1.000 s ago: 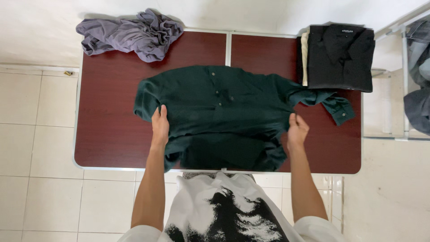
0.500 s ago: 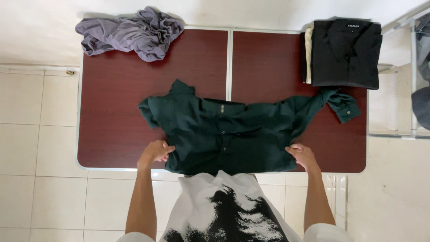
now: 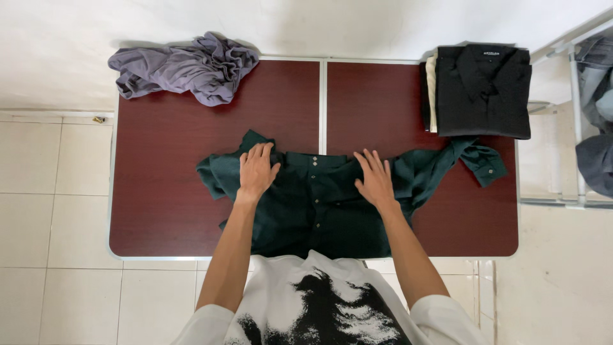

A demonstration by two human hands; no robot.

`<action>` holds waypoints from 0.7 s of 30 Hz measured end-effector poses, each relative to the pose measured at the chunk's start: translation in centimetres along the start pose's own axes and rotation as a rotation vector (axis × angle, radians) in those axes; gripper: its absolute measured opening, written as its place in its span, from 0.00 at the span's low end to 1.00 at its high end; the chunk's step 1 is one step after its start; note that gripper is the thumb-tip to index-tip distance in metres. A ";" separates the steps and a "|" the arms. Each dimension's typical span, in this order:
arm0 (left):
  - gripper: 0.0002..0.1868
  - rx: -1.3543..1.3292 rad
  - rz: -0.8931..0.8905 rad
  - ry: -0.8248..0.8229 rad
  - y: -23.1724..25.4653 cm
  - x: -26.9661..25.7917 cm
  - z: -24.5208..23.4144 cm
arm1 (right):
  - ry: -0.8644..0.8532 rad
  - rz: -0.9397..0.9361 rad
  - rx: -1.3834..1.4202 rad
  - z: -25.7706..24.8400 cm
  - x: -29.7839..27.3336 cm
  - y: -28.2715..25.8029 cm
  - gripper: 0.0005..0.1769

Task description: The person buttons a dark green long-sleeved shirt on a table and سپس picks it up to spread it out.

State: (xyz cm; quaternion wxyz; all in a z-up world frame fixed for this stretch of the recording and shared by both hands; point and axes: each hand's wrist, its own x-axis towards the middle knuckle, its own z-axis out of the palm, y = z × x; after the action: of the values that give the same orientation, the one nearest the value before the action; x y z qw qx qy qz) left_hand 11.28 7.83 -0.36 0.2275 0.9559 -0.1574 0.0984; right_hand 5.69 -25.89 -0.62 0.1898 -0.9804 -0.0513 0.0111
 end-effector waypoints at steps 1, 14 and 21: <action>0.30 0.041 -0.034 -0.100 -0.9 0.1 0.2 | -0.037 0.018 -0.073 0.2 0.4 0.2 0.43; 0.12 -0.506 -0.154 -0.020 -4.3 2.1 -4.9 | 0.207 0.298 0.225 -6.7 -1.9 6.2 0.10; 0.13 -0.426 -0.277 -0.260 -2.1 -3.0 -5.0 | -0.072 0.370 0.185 -6.1 -6.5 7.7 0.11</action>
State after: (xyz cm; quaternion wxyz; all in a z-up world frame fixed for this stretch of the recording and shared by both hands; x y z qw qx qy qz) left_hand 8.62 12.74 2.40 0.4125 0.9035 -0.0703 -0.0925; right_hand 0.22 -35.98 2.16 0.2716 -0.9505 0.1242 0.0854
